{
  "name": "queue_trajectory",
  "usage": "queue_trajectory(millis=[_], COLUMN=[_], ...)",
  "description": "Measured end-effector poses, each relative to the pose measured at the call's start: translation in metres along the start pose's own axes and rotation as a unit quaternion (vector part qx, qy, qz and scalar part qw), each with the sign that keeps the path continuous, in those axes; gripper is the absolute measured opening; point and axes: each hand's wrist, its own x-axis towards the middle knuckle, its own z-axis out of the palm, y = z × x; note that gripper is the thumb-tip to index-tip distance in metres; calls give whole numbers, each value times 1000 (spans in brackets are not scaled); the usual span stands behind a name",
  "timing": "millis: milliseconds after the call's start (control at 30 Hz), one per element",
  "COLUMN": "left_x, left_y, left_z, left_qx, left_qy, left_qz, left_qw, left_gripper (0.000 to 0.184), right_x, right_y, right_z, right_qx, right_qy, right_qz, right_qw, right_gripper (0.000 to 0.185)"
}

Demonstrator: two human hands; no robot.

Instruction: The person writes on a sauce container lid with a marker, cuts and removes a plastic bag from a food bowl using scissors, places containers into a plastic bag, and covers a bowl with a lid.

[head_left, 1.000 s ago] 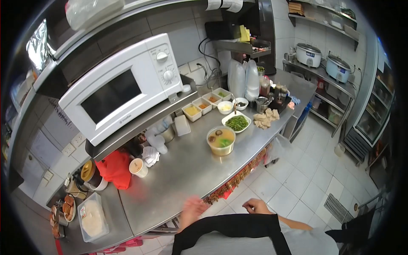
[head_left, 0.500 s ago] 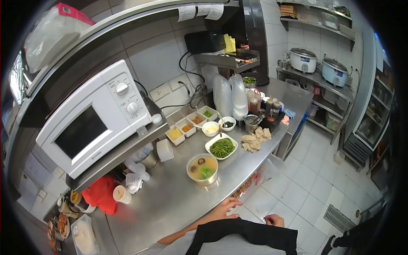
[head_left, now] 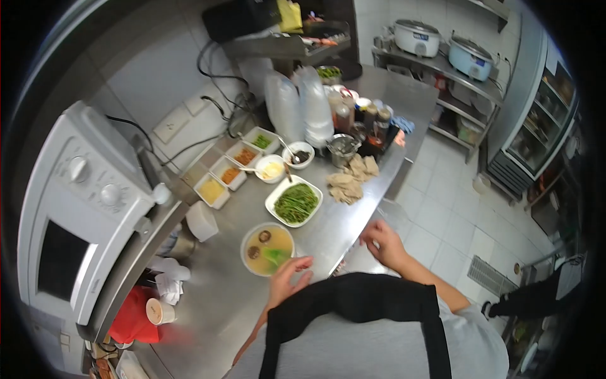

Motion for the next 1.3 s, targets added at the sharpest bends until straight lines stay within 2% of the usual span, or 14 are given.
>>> queue_trajectory(millis=[67,200,367,467,700,833,967,1100,1167,1233,1267,1300], left_x=[2,-6,-15,-10,19,65,96,110,118,123,125,126], left_y=[10,11,7,12,25,47,61,71,79,83,86,88], left_z=[-7,-33,-34,-19,48,92,127,157,172,178,177,175], left_qx=[15,90,110,130,191,244,265,271,289,301,314,332], left_qy=[21,90,221,238,333,309,333,348,351,342,349,338], left_qz=[-23,-60,-83,-92,-168,-162,-204,-242,-249,-247,-241,-248], left_qw=[999,990,965,958,908,905,882,864,855,855,850,845], left_gripper=[30,26,23,22,21,22,23,24,24,24,24,24], right_x=[24,87,187,239,359,408,441,466,472,458,459,455], right_y=[10,53,59,74,166,222,269,310,303,254,233,199], right_z=[-15,-55,-104,-123,-136,-139,-133,-119,-115,-131,-137,-151], right_qx=[14,-75,-114,-132,-100,-75,-51,-33,-16,60,78,113], right_qy=[20,92,155,172,129,108,99,86,93,89,130,156], right_qz=[41,-13,-110,-161,-224,-207,-225,-200,-220,-232,-316,-363], right_qw=[999,993,975,963,961,969,968,975,971,967,937,912], right_gripper=[25,29,22,18,15,16,16,14,12,10,9,19])
